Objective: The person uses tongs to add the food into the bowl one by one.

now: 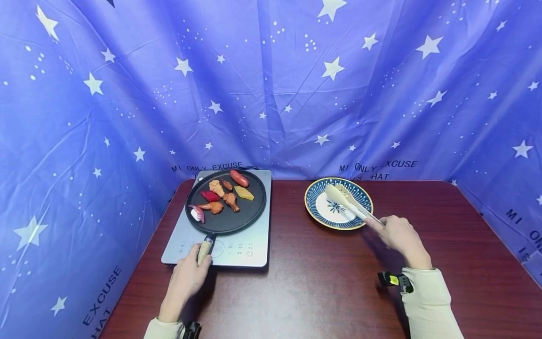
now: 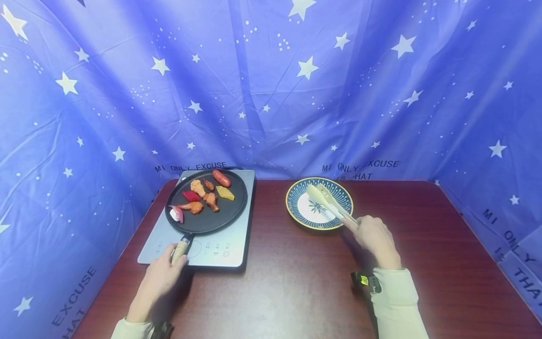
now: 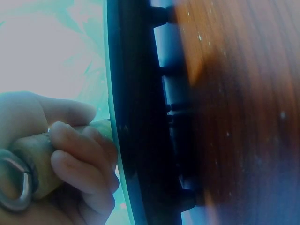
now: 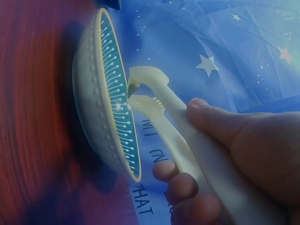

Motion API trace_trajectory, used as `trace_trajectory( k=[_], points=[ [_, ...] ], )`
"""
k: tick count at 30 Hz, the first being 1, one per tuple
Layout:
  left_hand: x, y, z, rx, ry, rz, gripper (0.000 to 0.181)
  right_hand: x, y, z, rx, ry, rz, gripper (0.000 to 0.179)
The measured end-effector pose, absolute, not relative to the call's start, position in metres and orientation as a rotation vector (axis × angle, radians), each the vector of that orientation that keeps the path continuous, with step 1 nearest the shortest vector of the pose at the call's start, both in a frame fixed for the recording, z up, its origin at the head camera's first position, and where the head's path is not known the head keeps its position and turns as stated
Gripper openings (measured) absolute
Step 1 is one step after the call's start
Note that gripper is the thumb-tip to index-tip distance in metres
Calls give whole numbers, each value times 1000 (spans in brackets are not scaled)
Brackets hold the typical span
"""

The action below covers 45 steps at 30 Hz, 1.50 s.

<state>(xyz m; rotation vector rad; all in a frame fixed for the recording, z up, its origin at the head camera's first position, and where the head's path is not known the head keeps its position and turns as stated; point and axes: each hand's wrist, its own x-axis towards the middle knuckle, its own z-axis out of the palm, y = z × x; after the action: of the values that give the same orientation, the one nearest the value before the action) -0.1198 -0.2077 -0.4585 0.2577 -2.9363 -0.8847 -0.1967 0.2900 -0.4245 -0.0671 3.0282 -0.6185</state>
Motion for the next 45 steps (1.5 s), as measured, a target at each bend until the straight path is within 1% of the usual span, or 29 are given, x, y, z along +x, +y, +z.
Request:
trace_trajectory(
  k=[21, 45],
  points=[
    [-119, -207, -459, 259, -2941, -891, 39, -199, 283, -425, -127, 2974, -808, 55],
    [-120, -207, -458, 260, -2939, -907, 39, -201, 279, -430, -67, 2878, -977, 62]
  ],
)
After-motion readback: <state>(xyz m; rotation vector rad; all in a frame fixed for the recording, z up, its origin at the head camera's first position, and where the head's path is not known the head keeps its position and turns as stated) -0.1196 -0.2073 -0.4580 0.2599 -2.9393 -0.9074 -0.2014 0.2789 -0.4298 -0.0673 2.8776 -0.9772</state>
